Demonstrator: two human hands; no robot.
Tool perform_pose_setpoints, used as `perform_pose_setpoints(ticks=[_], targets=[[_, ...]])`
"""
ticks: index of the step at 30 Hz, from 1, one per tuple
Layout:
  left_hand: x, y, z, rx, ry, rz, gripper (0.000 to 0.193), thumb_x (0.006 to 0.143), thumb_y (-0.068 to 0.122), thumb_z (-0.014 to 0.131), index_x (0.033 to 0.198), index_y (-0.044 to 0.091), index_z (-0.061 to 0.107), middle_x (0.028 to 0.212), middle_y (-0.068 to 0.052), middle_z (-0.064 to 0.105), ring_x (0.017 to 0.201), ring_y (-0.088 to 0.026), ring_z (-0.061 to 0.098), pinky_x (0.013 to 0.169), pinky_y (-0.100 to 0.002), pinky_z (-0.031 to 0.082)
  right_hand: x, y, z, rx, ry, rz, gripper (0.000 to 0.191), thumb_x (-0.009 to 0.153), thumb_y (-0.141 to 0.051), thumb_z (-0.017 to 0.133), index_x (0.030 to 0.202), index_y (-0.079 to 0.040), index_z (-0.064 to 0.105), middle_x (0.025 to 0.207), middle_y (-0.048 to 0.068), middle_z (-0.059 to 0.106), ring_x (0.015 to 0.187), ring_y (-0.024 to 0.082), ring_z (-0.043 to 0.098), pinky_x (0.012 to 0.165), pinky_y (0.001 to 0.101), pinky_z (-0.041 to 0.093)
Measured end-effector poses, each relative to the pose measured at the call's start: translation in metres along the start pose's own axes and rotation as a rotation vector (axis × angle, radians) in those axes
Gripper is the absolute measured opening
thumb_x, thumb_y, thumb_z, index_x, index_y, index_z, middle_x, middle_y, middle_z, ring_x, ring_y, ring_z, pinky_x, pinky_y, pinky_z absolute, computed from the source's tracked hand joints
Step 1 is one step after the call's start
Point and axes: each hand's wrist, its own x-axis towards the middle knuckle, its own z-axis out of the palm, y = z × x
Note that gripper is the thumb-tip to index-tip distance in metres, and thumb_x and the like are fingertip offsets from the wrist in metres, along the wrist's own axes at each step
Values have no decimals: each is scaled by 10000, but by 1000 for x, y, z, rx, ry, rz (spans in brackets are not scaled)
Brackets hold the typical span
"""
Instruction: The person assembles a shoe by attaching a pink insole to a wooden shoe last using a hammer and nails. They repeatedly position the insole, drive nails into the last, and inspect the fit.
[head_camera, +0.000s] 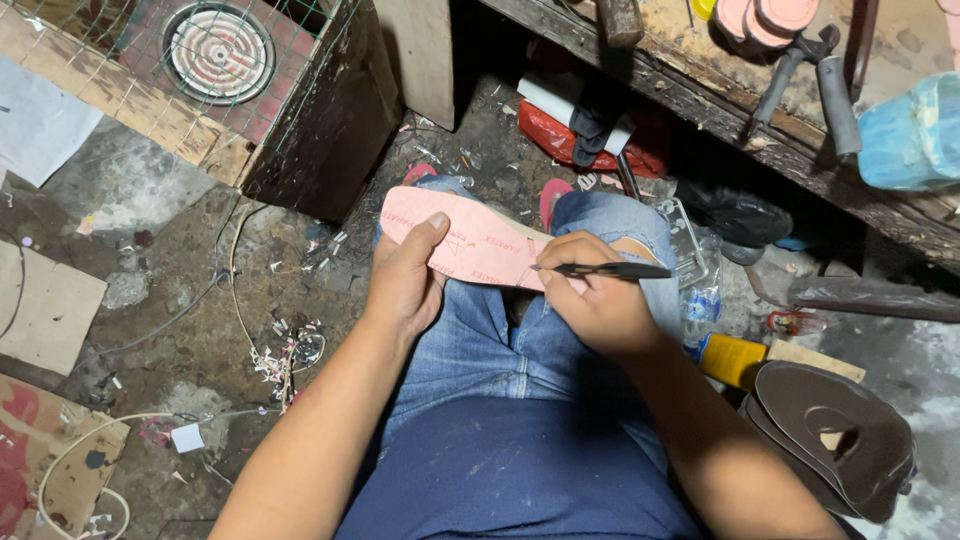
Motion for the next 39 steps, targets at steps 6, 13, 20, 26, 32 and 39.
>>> perform_pose_setpoints(ticks=[6,13,20,26,32,39], targets=[[1,-1,-5,11,-14,-9,446,957,16,621,1386,-47,515,1269,-166,648,1171,-276,660,1041,-437,549,-8,-12,-20,-132,14,-2,190,918,-3,597,1100,-12,651,1166,160,647,1087,270,663,986,360,535],[-2,2,-5,-33,-126,-1,514,1002,254,641,1400,-35,494,1344,-165,628,1256,-279,633,1121,-458,504,-1,-14,-22,-474,-98,30,628,681,-269,890,1203,5,676,1124,174,575,1019,354,600,873,405,491],[-4,7,-9,-79,-232,19,793,1019,657,463,1366,-49,561,1343,-193,659,1275,-305,637,1146,-467,486,-5,3,-52,-356,118,165,559,779,-177,857,1258,16,645,1168,112,543,1062,244,573,935,340,490],[-1,1,-13,-72,-200,11,519,1057,391,536,1349,-37,563,1318,-188,661,1256,-309,636,1130,-470,487,-19,31,-80,-298,297,227,409,923,-158,816,1267,1,661,1148,79,575,1039,169,570,974,293,489],[0,-2,-8,-59,-129,-4,390,993,111,558,1351,-39,520,1297,-197,646,1222,-333,642,1085,-504,507,-19,66,-155,-681,631,177,430,967,-205,891,1183,50,620,1131,149,588,1037,250,577,997,374,496],[0,-1,-3,-31,-85,-10,381,995,116,556,1341,-39,516,1273,-189,654,1194,-316,651,1061,-479,521,30,91,-234,-911,753,282,495,907,-383,847,1125,13,645,1147,173,647,1108,358,624,974,472,496]])
